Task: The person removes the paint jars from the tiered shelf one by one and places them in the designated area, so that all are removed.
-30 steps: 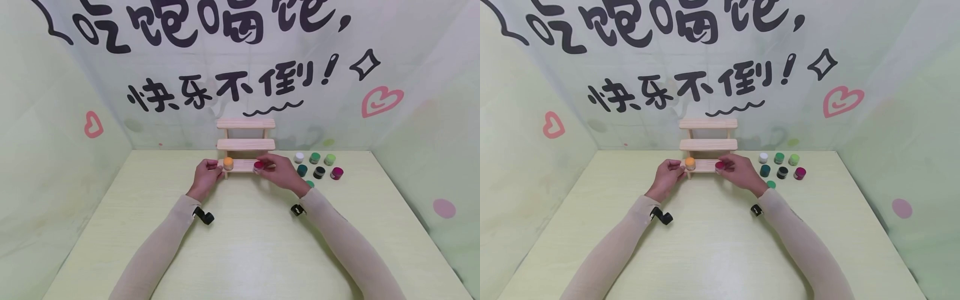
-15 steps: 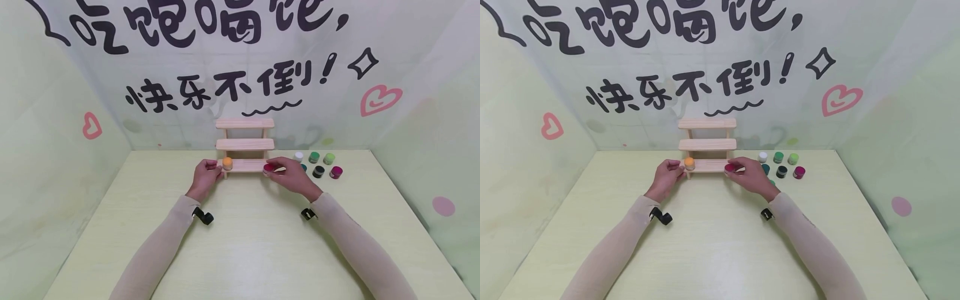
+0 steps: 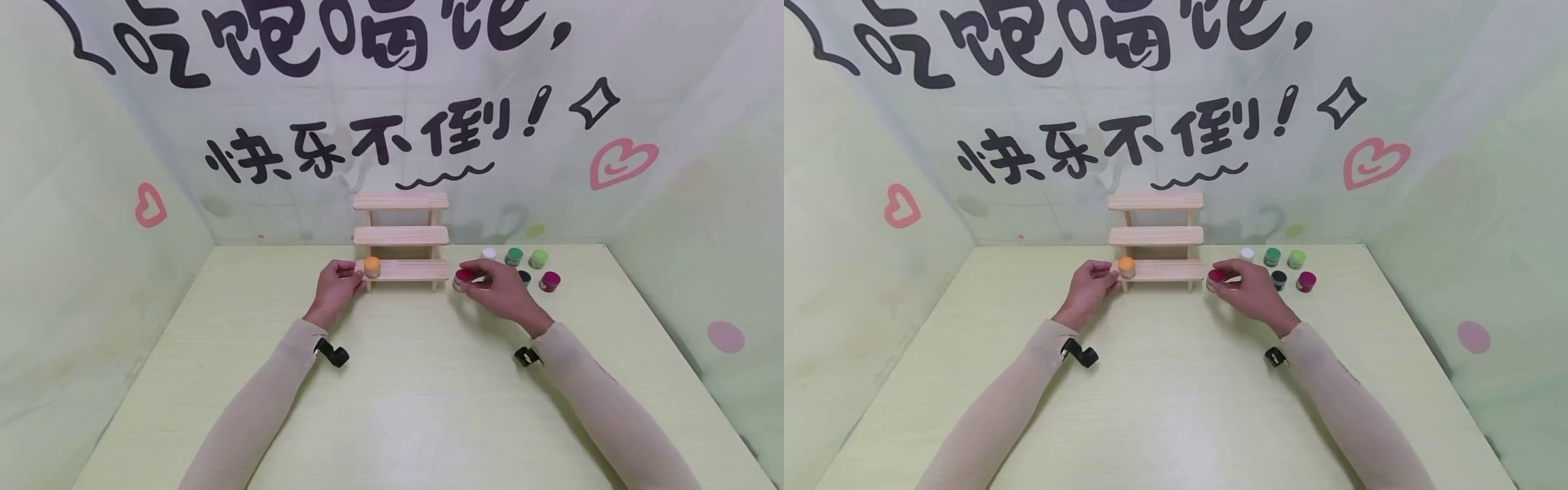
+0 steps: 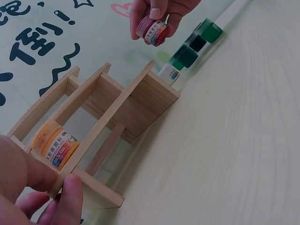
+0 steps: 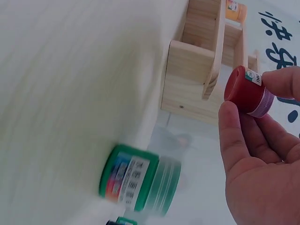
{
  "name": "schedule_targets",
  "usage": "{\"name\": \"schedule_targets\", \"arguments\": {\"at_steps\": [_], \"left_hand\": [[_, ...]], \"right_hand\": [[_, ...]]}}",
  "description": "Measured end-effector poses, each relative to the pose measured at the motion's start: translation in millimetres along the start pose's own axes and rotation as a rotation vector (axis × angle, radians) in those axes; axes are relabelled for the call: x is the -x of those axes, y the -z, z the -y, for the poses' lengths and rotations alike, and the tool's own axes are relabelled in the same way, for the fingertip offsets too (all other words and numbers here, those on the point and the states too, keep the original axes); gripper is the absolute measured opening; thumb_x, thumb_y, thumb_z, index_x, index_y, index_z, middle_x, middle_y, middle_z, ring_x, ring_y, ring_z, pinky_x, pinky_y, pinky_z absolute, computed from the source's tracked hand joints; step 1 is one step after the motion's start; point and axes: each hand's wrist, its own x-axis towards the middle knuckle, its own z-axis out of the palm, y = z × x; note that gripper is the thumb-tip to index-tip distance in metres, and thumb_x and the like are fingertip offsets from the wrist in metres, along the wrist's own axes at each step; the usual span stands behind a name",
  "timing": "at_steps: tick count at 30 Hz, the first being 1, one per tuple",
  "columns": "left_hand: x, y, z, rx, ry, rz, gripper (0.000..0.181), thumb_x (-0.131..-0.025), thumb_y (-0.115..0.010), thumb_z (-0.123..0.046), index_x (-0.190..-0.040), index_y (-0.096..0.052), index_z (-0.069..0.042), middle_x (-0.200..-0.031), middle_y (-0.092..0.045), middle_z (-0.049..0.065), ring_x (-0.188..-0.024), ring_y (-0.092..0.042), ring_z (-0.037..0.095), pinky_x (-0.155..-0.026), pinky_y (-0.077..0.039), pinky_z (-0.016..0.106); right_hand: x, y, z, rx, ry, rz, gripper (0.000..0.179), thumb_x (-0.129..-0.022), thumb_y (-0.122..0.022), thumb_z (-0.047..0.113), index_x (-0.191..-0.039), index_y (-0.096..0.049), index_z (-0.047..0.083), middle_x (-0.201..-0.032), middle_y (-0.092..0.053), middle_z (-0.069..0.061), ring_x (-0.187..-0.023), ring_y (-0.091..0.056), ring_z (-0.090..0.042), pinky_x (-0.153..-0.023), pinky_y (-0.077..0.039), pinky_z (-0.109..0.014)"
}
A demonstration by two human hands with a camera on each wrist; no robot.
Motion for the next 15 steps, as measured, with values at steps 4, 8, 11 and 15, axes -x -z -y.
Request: {"name": "schedule_targets", "arguments": {"at_steps": [4,8,11,15], "left_hand": [[0.0,0.0,-0.1,0.013,0.002,-0.001,0.033,-0.100,-0.068,0.000,-0.130,-0.054,0.001,-0.119,-0.056,0.014,-0.094,-0.066,0.017,-0.088,-0.065,0.024],[0.4,-0.7,-0.2,0.004,0.006,0.005,0.034,-0.101,-0.068,0.000,-0.131,-0.054,0.000,-0.120,-0.056,0.014,-0.094,-0.066,0.018,-0.088,-0.065,0.024],[-0.1,-0.6,0.0,-0.011,0.009,0.005,0.034,-0.100,-0.068,-0.001,-0.132,-0.055,-0.001,-0.121,-0.056,0.013,-0.096,-0.066,0.019,-0.089,-0.065,0.024],[-1.4,-0.4,0.0,-0.020,0.010,0.004,0.035,-0.100,-0.069,-0.002,-0.132,-0.055,-0.001,-0.122,-0.057,0.013,-0.098,-0.066,0.019,-0.089,-0.065,0.024]], "right_hand": [[4.9,7.4,-4.1,0.020,-0.008,-0.011,0.040,-0.097,-0.079,0.024,-0.132,-0.071,0.006,-0.121,-0.076,-0.012,-0.111,-0.072,-0.028,-0.095,-0.065,-0.040],[10.7,13.5,-9.5,0.025,-0.021,-0.023,0.039,-0.097,-0.079,0.023,-0.131,-0.071,0.007,-0.121,-0.076,-0.011,-0.110,-0.072,-0.027,-0.096,-0.065,-0.039],[14.5,17.5,-13.3,0.029,-0.022,-0.030,0.039,-0.097,-0.078,0.020,-0.131,-0.070,0.005,-0.121,-0.075,-0.012,-0.109,-0.071,-0.026,-0.094,-0.066,-0.035],[18.5,23.5,-17.9,0.018,-0.028,-0.038,0.044,-0.097,-0.079,0.021,-0.135,-0.068,0.003,-0.122,-0.074,-0.013,-0.110,-0.070,-0.026,-0.091,-0.063,-0.020]]}}
